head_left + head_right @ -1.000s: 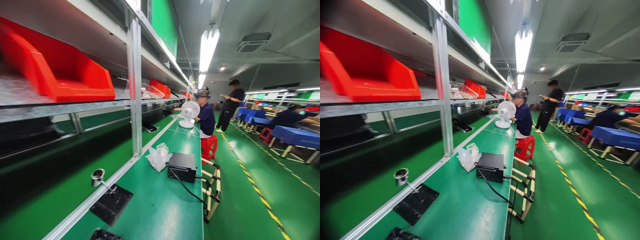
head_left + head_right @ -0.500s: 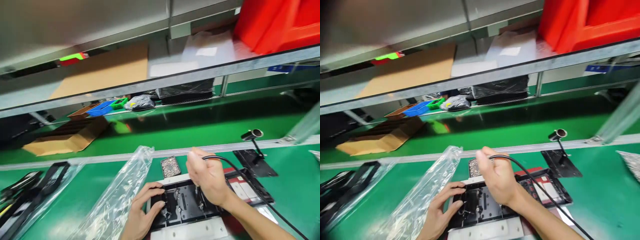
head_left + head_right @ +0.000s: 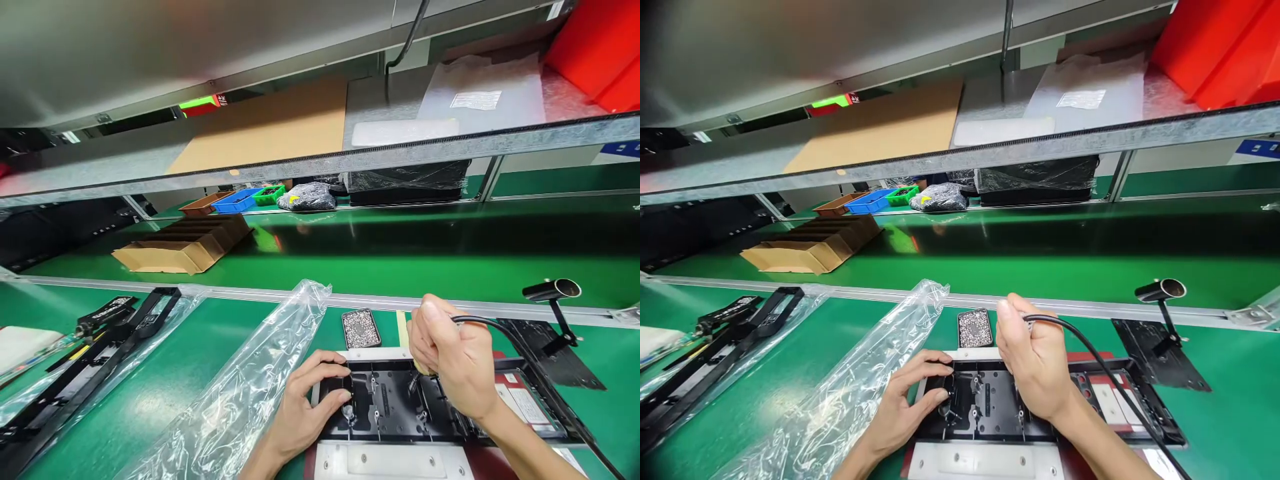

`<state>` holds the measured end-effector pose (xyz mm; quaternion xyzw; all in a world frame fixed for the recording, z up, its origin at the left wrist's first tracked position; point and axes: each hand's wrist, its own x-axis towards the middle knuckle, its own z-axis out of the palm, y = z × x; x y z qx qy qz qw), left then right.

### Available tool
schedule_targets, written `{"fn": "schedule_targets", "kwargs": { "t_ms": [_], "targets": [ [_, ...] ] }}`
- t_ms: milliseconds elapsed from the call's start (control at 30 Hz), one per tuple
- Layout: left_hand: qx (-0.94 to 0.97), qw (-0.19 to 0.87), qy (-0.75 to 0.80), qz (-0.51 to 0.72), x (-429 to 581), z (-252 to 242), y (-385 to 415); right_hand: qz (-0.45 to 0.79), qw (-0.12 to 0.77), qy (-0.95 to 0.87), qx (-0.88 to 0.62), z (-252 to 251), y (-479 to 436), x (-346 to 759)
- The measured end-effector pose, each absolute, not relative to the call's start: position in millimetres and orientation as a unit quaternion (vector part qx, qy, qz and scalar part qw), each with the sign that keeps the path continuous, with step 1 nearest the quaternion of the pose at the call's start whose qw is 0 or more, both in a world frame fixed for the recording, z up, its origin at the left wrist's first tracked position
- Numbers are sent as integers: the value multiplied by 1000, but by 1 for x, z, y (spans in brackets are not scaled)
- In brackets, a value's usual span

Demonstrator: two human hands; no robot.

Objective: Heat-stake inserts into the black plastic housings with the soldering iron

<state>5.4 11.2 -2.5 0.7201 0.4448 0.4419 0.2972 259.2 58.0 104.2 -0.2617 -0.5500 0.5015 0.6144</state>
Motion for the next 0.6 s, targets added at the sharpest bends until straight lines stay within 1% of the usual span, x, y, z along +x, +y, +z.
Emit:
{"fn": "schedule_targets", "kwargs": {
  "t_ms": [333,500,600],
  "targets": [
    [714,297,469,428,7,5,12,499,617,-552,-256,103,59,258],
    [674,265,494,481,25,32,5,520,612,-542,-249,104,60,258],
    [637,297,495,511,50,57,3,511,615,-543,-258,105,60,258]
  ]
}}
